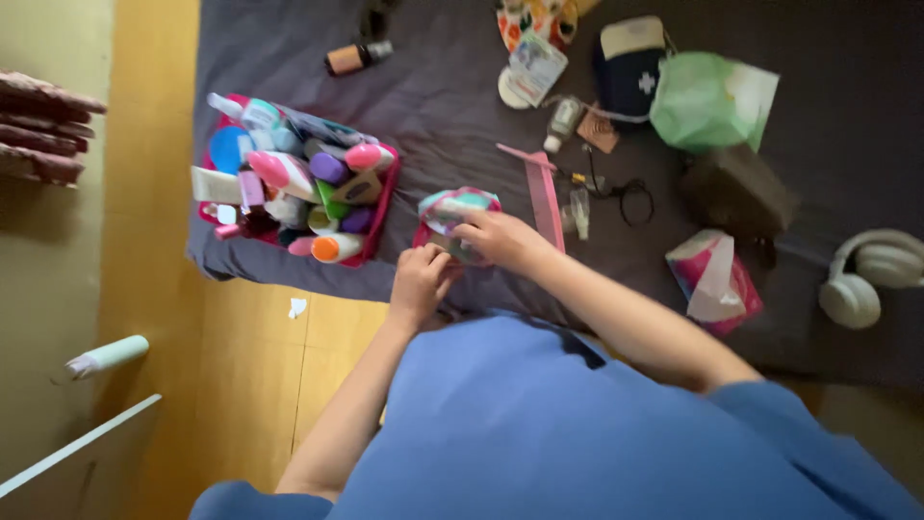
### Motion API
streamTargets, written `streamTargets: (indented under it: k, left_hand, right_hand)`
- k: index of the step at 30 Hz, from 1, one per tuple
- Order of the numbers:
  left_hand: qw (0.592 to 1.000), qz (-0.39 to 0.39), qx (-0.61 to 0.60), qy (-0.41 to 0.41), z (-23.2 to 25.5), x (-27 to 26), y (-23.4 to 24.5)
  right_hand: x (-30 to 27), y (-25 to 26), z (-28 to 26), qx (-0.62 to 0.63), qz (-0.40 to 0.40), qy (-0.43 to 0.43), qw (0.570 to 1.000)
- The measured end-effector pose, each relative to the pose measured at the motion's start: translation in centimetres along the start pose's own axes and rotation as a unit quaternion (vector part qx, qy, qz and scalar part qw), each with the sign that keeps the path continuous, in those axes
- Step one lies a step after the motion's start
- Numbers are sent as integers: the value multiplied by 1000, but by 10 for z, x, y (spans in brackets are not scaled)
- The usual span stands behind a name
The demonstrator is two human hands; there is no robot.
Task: Gather various skincare and makeup products from a shelf and organize them on a bed, placing some into a smaller pouch.
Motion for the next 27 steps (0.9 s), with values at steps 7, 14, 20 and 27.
streamTargets:
  k: [7, 14, 20, 27]
  left_hand:
    - [980, 140, -107, 88, -11, 14, 0]
    - [962, 128, -192, 147, -41, 39, -44]
    - [771, 198, -568, 210, -45, 64, -47]
    - [778, 131, -580, 203, -9, 94, -5]
  right_hand:
    - [-8, 12, 29, 388, 18, -270, 881]
    - [-12, -28, 86, 564, 13, -279, 777]
    - [-18, 21, 68, 561, 35, -259, 785]
    - [-35, 50, 62, 545, 78, -332, 766]
Point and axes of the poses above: each hand's wrist, its own x-axis towards the middle knuckle, its own y-axis out of the back of the hand, z = x × y, the point moved 8 cm from there along x, towards the middle knuckle, and after that the axes turned 14 degrees about -y, right-handed, at the moved point
